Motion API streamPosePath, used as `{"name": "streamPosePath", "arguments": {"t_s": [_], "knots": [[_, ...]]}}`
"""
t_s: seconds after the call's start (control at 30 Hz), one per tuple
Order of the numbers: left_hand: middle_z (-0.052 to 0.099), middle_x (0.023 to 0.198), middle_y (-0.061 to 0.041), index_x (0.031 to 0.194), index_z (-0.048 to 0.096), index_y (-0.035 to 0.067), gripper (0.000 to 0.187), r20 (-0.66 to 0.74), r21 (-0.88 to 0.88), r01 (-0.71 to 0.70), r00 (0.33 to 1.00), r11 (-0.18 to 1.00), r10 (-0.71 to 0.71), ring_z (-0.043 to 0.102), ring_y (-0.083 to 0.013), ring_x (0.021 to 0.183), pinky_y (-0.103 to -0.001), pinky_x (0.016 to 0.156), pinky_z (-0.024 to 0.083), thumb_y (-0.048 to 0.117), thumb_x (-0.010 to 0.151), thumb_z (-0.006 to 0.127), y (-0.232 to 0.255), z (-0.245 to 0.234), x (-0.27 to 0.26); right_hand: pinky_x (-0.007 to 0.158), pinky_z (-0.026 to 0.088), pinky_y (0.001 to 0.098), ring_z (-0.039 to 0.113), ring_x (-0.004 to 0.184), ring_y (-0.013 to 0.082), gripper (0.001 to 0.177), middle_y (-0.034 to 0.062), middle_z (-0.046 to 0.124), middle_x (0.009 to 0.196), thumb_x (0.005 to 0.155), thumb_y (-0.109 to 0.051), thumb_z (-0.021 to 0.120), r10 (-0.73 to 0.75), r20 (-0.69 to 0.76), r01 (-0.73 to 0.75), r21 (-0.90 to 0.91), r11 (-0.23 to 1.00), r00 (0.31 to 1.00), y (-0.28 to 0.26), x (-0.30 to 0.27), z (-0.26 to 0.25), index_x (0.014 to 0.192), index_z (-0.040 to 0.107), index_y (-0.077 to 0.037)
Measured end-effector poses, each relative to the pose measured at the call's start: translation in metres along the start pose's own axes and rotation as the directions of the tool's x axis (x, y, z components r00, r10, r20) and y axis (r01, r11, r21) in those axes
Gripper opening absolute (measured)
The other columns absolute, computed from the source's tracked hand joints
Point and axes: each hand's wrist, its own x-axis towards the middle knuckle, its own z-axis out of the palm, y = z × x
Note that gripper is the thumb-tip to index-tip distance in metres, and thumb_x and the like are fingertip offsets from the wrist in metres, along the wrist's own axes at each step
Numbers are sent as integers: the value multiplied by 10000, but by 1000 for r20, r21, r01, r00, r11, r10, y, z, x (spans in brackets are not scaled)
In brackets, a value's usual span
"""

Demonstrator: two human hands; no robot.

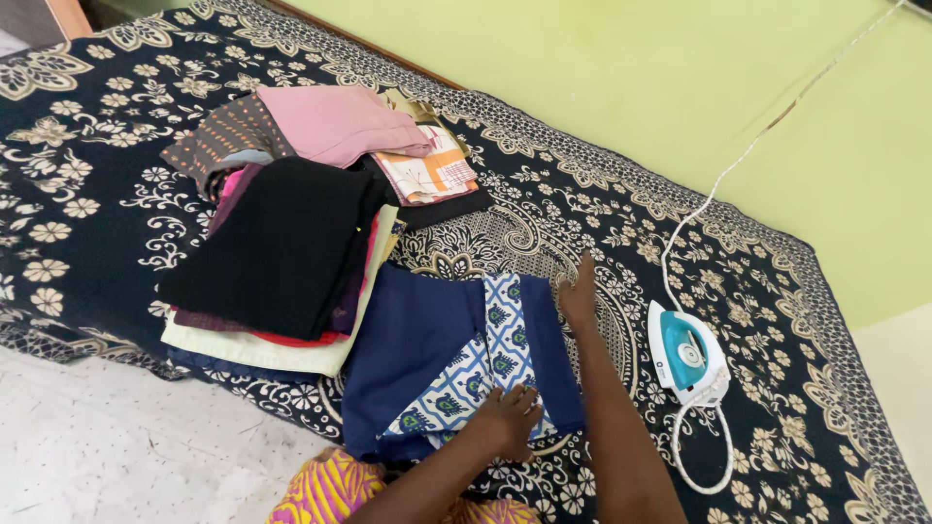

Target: The person irons a dark blue garment on a patterned rug, smoothing it with their hands and using a steam iron. After finishing the blue item, they fold it and place it on a stack of other folded clothes. They then pick up a patterned cloth and begin ironing it.

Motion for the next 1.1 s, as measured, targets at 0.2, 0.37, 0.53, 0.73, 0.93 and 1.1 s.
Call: {"name": "streamPosePath", "arguments": {"t_s": [0.2, 0.37, 0.53, 0.73, 0.93, 1.1], "knots": [[202, 1685, -182, 1578, 351, 107, 971, 10, 7, 8, 1000, 1000, -8, 164, -371, 1558, -582, 1203, 201, 548, 815, 760, 3, -7, 0, 1129, 255, 679, 234, 1516, 528, 741, 262, 309, 1667, 970, -372, 669, 67, -288, -244, -640, 728, 955, 23, -52, -148, 1603, 394, -100], [198, 1692, -219, 1622, 320, 120, 960, 42, 6, 30, 999, 1000, -30, 140, -418, 1568, -548, 1229, 191, 523, 856, 735, 18, -15, -8, 1141, 298, 671, 328, 1487, 480, 735, 246, 352, 1636, 898, -405, 705, 243, -224, -329, -685, 650, 944, 57, -101, -210, 1559, 487, -169], [98, 1702, -192, 1614, 256, 119, 960, 17, 61, -2, 1000, 998, 1, 39, -363, 1573, -551, 1233, 91, 517, 868, 709, 19, -5, -2, 1015, 452, 598, 584, 1249, 448, 758, 245, 609, 1391, 902, -442, 735, 278, -313, -413, -559, 719, 908, 75, -98, -225, 1541, 524, -92], [137, 1698, -230, 1606, 268, 35, 1006, 39, 93, -9, 999, 996, 5, 75, -376, 1580, -538, 1239, 93, 574, 869, 692, 33, -1, -26, 920, 536, 489, 700, 1067, 401, 511, 212, 736, 1178, 942, -390, 737, 191, -261, -300, -485, 822, 946, 60, -84, -239, 1360, 700, -98], [166, 1686, -234, 1588, 252, -37, 1068, 100, 129, 87, 990, 988, -100, 129, -389, 1559, -528, 1239, 99, 611, 863, 692, 32, -10, -35, 867, 569, 392, 720, 1054, 286, 494, 187, 691, 1312, 978, -197, 691, 23, -146, -55, -215, 975, 989, -67, -108, -232, 1459, 607, -121], [217, 1677, -230, 1571, 315, -38, 1051, 58, 123, 79, 995, 989, -87, 193, -369, 1550, -502, 1238, 136, 612, 844, 708, 31, -10, -38, 776, 605, 327, 737, 933, 198, 522, 128, 729, 1219, 940, -227, 677, 222, 170, -175, -251, 952, 960, -165, -139, -186, 1444, 588, -329]]}}
